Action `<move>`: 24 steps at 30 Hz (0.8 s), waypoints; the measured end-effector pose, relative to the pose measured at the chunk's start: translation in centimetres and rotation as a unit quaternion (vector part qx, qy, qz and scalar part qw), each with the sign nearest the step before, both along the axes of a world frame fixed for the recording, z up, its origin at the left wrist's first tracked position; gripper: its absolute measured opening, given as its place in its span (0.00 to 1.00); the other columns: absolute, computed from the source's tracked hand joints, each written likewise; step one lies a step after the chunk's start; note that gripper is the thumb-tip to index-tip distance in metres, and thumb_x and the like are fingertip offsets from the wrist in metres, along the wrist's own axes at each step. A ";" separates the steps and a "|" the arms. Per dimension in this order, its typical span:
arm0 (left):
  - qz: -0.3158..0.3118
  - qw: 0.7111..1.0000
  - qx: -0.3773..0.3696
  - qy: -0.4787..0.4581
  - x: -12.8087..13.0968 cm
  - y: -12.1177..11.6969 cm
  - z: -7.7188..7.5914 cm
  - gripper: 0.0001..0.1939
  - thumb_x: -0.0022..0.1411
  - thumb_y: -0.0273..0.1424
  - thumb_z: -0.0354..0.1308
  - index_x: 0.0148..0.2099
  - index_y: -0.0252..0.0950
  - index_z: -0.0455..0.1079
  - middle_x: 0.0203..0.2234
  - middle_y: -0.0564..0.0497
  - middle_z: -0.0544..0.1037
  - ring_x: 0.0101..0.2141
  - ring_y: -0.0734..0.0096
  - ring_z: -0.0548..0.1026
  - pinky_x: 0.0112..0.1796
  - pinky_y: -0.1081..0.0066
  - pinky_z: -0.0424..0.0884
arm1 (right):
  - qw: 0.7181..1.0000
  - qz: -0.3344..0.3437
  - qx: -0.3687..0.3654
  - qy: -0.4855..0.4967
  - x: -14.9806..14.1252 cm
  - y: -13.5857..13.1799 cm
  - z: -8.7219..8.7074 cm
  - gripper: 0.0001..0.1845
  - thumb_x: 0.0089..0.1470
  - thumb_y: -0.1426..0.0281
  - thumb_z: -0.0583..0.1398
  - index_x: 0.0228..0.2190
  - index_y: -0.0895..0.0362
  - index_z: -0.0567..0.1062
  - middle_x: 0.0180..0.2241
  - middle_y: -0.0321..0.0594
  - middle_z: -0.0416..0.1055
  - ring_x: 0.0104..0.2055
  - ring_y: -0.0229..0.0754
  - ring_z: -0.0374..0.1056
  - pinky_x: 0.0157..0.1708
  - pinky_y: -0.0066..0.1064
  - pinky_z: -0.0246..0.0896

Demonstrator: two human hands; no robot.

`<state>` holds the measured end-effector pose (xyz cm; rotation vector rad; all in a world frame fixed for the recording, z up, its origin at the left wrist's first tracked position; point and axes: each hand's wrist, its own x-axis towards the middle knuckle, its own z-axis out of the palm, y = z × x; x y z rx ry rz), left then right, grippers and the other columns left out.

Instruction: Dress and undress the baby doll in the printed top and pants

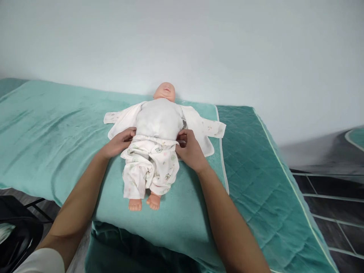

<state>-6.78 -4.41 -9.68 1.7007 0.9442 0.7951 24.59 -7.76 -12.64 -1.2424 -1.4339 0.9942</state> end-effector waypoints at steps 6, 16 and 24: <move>0.021 0.997 -0.043 -0.056 1.1 -0.3 -0.4 0.10 0.57 0.33 0.62 0.35 0.37 0.63 0.34 0.54 0.69 0.33 0.74 0.65 0.34 0.73 0.62 | 0.999 -0.003 0.023 0.030 -0.4 0.0 0.2 0.25 0.47 0.67 0.70 0.46 0.50 0.69 0.44 0.38 0.71 0.48 0.43 0.71 0.46 0.35 0.68; 0.096 0.986 -0.052 -0.126 2.6 0.1 -0.7 0.10 0.55 0.31 0.61 0.35 0.38 0.60 0.26 0.58 0.65 0.27 0.77 0.59 0.28 0.75 0.55 | 0.992 -0.007 0.023 0.122 -0.8 0.6 0.6 0.19 0.45 0.73 0.65 0.41 0.51 0.72 0.41 0.36 0.72 0.44 0.40 0.70 0.43 0.32 0.66; 0.066 0.990 -0.081 -0.092 1.8 -0.3 -0.6 0.10 0.55 0.30 0.61 0.39 0.39 0.64 0.28 0.57 0.66 0.25 0.77 0.60 0.26 0.75 0.55 | 0.997 0.025 0.008 0.077 0.2 0.6 0.4 0.22 0.46 0.67 0.69 0.42 0.50 0.69 0.41 0.37 0.70 0.41 0.41 0.68 0.40 0.32 0.67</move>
